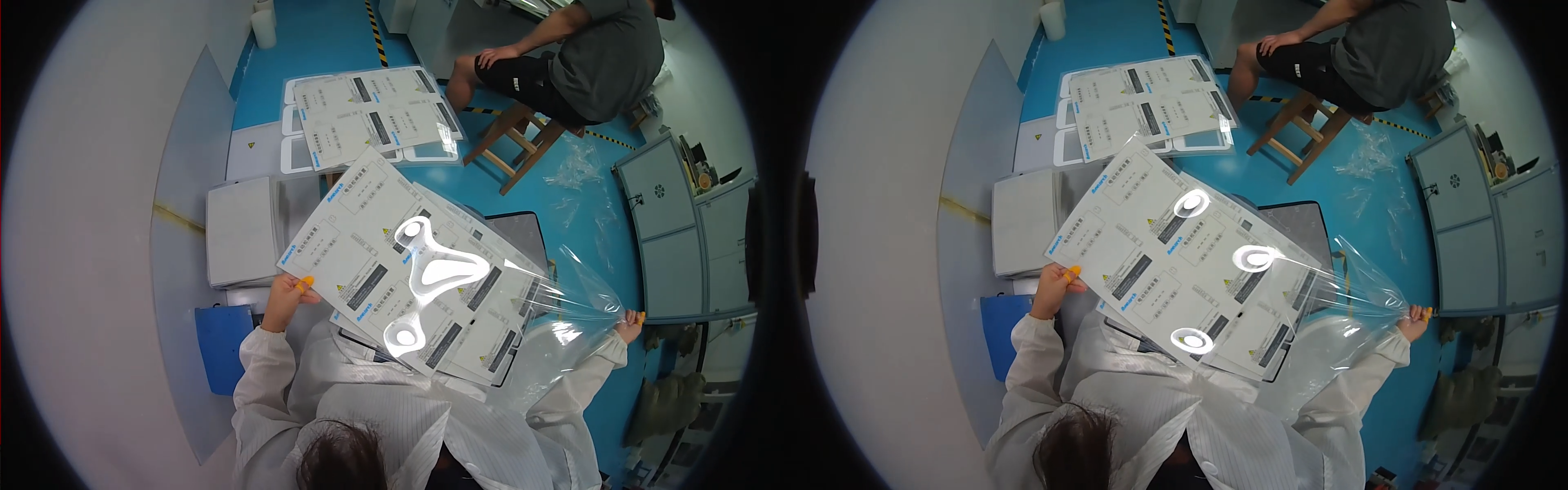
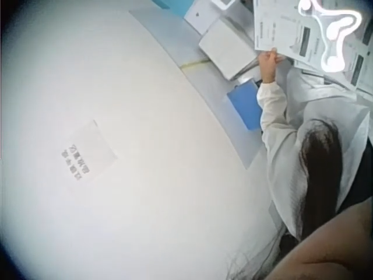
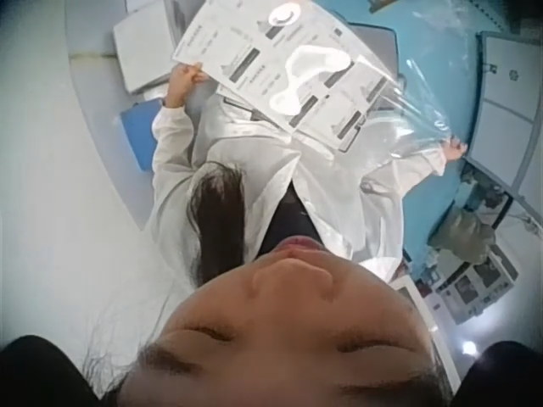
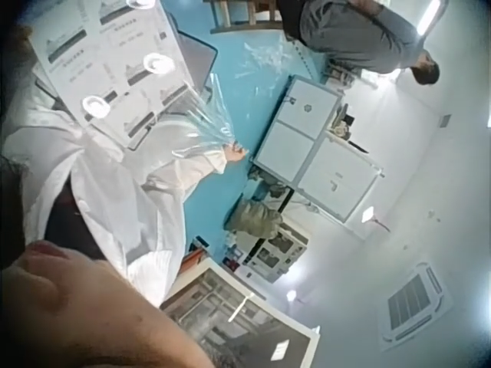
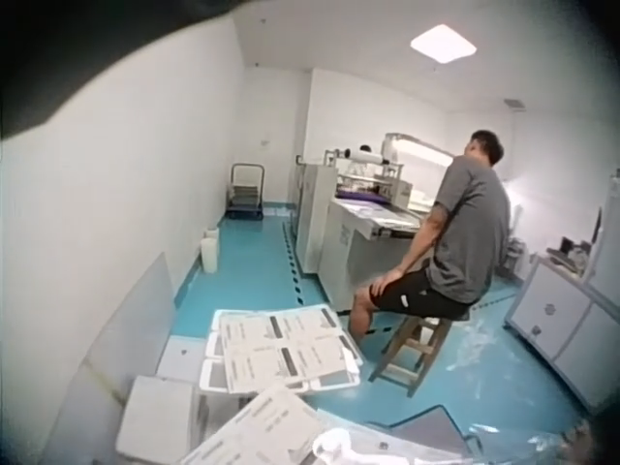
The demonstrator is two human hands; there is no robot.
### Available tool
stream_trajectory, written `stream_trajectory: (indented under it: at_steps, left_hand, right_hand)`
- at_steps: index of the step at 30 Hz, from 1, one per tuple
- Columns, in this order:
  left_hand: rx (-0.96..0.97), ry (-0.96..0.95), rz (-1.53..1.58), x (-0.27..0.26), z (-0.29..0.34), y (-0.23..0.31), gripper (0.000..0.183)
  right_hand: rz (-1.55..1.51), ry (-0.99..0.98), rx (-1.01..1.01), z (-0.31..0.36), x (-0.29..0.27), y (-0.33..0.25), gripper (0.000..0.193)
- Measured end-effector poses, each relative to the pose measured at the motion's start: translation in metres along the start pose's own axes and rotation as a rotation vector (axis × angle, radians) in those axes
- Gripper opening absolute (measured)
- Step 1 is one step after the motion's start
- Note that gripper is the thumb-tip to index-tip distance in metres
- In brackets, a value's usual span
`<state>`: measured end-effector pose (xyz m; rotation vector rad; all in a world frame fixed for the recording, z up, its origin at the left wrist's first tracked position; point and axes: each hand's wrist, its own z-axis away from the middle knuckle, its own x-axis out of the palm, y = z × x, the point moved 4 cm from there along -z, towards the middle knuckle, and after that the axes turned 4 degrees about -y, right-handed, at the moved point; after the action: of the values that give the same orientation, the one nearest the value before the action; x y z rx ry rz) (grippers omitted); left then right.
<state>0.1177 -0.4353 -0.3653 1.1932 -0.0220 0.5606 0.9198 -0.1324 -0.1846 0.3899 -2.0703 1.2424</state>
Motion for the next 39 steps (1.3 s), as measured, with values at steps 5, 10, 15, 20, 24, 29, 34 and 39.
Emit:
stream_trajectory:
  at_steps: [5, 10, 15, 20, 24, 29, 34, 39]
  left_hand:
    - [-0.011, 0.033, -0.070, -0.011, 0.015, 0.016, 0.018]
    - [0.171, -0.153, -0.167, -0.036, 0.005, 0.048, 0.029]
    - [0.073, -0.194, 0.002, -0.057, -0.038, 0.064, 0.039]
    - [-0.178, -0.262, -0.284, -0.054, -0.083, 0.087, 0.038]
    - [-0.176, -0.202, -0.376, -0.039, -0.110, 0.098, 0.036]
    - [-0.242, -0.331, -0.428, -0.015, -0.121, 0.109, 0.039]
    - [0.224, -0.293, -0.696, -0.014, -0.115, 0.149, 0.034]
    - [0.223, -0.120, -0.381, -0.050, -0.127, 0.172, 0.034]
  right_hand:
    - [0.155, 0.267, -0.173, 0.030, 0.084, -0.005, 0.012]
    - [0.426, 0.267, -0.329, 0.063, 0.114, -0.008, 0.021]
    - [0.368, 0.263, -0.252, 0.086, 0.133, 0.029, 0.023]
    - [0.350, 0.213, -0.216, 0.097, 0.159, 0.046, 0.025]
    - [0.346, 0.188, -0.177, 0.100, 0.159, 0.052, 0.025]
    - [0.325, 0.212, -0.145, 0.108, 0.160, 0.064, 0.025]
    - [0.334, 0.209, -0.113, 0.111, 0.162, 0.064, 0.025]
    - [0.298, 0.178, -0.106, 0.112, 0.172, 0.071, 0.025]
